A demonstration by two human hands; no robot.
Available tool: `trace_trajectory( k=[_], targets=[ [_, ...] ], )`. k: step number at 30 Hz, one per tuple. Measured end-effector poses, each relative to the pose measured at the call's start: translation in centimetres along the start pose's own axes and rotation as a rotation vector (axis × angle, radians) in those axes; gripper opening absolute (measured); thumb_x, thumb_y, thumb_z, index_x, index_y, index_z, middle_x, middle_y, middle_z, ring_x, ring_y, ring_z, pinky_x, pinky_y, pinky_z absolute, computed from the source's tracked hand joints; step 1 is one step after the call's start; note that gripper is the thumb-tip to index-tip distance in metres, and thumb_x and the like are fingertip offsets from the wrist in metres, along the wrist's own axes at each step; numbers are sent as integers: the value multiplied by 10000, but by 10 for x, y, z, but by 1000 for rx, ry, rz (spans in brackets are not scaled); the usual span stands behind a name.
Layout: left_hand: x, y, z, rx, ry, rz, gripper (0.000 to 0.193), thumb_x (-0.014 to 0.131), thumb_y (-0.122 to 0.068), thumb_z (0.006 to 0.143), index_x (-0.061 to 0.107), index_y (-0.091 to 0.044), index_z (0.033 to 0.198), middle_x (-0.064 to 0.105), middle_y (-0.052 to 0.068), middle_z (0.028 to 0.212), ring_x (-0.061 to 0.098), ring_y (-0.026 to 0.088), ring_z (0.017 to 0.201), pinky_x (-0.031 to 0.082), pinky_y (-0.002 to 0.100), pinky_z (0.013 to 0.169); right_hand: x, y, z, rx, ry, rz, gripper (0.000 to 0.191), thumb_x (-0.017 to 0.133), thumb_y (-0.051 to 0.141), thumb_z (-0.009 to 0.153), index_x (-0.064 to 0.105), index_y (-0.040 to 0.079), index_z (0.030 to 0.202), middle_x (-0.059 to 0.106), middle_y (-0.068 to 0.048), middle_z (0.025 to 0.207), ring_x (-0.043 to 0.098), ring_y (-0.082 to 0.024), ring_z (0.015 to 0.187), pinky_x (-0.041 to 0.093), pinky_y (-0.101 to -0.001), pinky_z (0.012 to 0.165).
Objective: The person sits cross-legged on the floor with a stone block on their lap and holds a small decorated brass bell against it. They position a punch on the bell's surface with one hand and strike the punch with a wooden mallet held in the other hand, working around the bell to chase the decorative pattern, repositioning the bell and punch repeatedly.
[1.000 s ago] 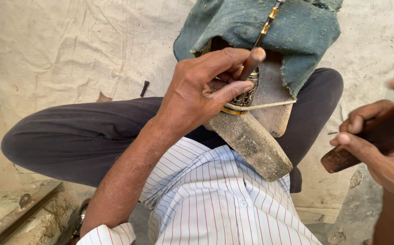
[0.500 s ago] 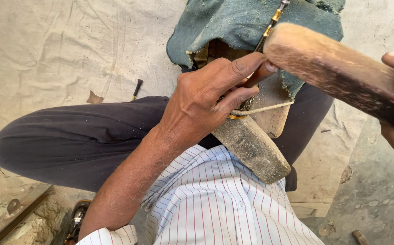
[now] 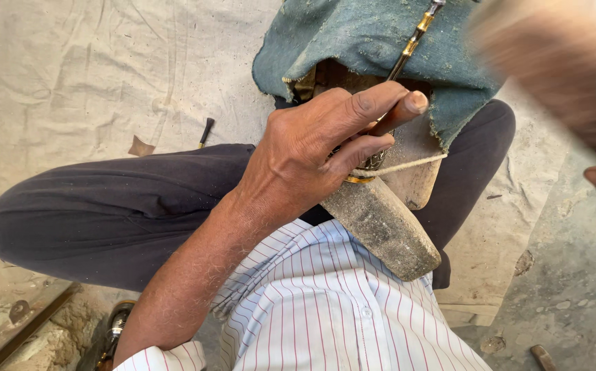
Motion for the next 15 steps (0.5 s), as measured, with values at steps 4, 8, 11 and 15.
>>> trace_trajectory(
  k=[4, 8, 11, 15],
  targets=[
    [-2, -1, 2, 36, 5, 44, 502, 810, -192, 1022, 529, -205, 1437, 631, -5, 918, 657, 125, 823, 604, 289, 735, 2, -1, -2, 0, 5, -3, 338, 692, 271, 1041, 620, -59, 1028, 639, -303, 875, 724, -364, 801, 640, -473, 725],
    [1, 2, 3, 52, 17, 57, 498, 801, -207, 1008, 532, -209, 1427, 625, -6, 916, 653, 122, 811, 598, 292, 721, 5, -6, 2, 9, -2, 0, 337, 693, 270, 1041, 621, -59, 1025, 639, -300, 871, 723, -362, 797, 640, -472, 724],
    [1, 5, 0, 45, 38, 47, 485, 802, -227, 1045, 529, -220, 1446, 615, -19, 897, 648, 114, 810, 596, 286, 727, 0, -3, -2, 18, 11, 7, 336, 694, 269, 1041, 621, -59, 1023, 639, -298, 869, 722, -360, 794, 639, -471, 724],
    [1, 5, -1, 87, 59, 57, 480, 788, -229, 1058, 514, -223, 1452, 621, -15, 917, 649, 135, 839, 584, 308, 748, -13, 10, -13, 17, -7, -4, 335, 695, 268, 1040, 622, -58, 1021, 639, -296, 865, 721, -358, 790, 639, -470, 723]
  ],
)
Point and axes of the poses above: each hand's wrist, its own z-axis towards the middle knuckle, its own x-axis out of the palm, y = z × x, the point moved 6 cm from there along z, towards the middle knuckle
